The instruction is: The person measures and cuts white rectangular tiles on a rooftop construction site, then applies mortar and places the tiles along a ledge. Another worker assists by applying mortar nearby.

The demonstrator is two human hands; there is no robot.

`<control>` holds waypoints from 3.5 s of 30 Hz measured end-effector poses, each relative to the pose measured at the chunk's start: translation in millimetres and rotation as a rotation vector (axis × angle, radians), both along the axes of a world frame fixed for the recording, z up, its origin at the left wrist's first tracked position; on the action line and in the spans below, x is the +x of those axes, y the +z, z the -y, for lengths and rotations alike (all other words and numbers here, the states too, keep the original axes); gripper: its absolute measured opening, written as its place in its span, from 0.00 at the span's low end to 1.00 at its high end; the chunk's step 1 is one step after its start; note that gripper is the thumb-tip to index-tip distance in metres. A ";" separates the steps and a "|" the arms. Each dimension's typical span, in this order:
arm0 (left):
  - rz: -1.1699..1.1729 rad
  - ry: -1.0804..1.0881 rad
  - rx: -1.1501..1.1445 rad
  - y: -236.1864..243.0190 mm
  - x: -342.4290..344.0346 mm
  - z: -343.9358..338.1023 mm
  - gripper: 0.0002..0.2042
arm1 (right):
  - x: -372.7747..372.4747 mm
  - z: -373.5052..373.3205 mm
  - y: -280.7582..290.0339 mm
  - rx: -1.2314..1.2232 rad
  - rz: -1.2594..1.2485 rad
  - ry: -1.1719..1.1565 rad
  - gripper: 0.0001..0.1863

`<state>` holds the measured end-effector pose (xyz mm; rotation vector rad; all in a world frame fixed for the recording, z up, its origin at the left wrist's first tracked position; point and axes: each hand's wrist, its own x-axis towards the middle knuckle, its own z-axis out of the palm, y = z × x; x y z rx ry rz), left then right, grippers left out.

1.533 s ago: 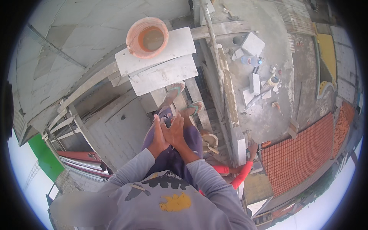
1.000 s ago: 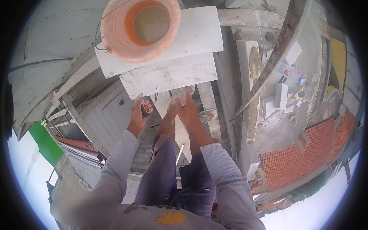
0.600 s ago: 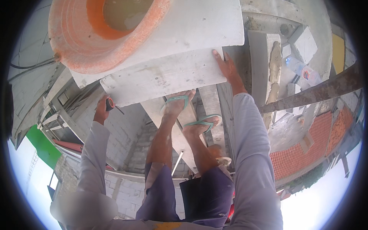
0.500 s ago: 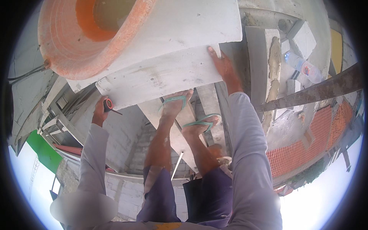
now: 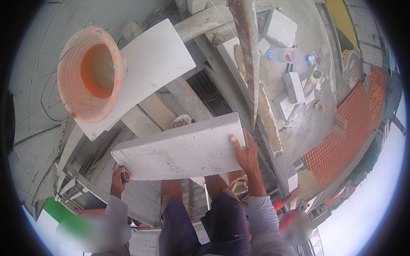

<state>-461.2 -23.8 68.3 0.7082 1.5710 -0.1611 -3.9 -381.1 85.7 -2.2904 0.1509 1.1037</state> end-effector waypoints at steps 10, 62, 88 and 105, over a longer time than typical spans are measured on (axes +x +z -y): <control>-0.048 -0.547 0.174 242.9 212.2 16.4 0.23 | -29.9 191.1 197.2 -0.021 0.078 -0.485 0.52; 0.549 -3.004 0.520 -168.7 380.0 470.8 0.45 | -665.3 127.6 -176.2 -0.362 -0.424 -2.433 0.50; 1.015 -3.573 0.125 -200.6 478.8 542.0 0.14 | -491.8 153.0 -170.8 0.028 0.338 -2.484 0.11; 0.719 -3.681 0.199 -203.6 480.5 551.7 0.14 | -488.7 144.6 -152.4 -0.796 0.107 -2.006 0.10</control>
